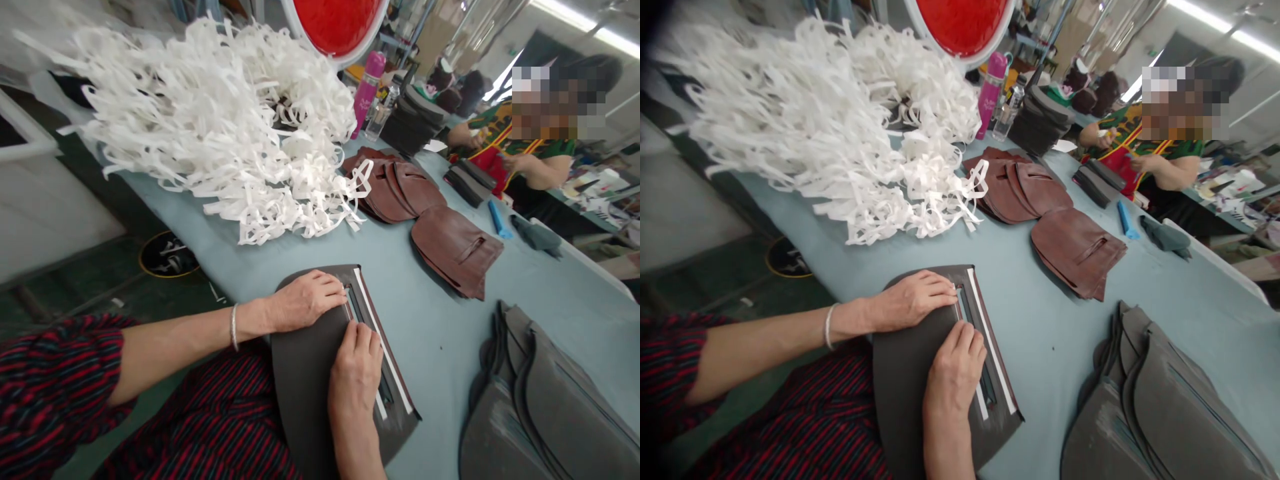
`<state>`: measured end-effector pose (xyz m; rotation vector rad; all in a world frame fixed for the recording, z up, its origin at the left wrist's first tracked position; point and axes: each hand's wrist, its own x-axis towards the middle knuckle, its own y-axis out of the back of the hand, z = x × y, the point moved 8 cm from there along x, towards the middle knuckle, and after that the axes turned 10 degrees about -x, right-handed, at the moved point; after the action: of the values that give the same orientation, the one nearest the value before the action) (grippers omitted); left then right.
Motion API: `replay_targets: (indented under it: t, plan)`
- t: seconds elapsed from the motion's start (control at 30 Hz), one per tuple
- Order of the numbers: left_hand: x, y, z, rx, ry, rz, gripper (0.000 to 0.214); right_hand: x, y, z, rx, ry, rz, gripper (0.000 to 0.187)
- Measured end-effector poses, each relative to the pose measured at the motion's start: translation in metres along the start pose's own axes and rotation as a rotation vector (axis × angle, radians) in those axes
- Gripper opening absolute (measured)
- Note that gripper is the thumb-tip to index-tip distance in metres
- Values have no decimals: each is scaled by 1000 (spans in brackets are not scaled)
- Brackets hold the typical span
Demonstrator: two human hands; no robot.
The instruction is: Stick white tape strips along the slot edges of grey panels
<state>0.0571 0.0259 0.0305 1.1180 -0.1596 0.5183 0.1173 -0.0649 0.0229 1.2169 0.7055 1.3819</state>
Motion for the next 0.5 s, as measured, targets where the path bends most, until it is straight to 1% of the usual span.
replay_targets:
  t: [0.1,0.2,0.3,0.4,0.5]
  plan:
    - [0,-2,-1,0,-1,-1,26,-35,2,16,2,7,-12,38]
    - [0,-3,-1,10,-2,7,26,-73,5,34,17,13,17,42]
    - [0,-4,-1,27,0,6,26,-102,8,46,17,36,35,43]
    - [-1,-5,0,17,3,-5,26,-115,14,53,30,18,49,42]
    - [-1,-5,0,9,27,-16,28,-117,19,57,82,-1,76,39]
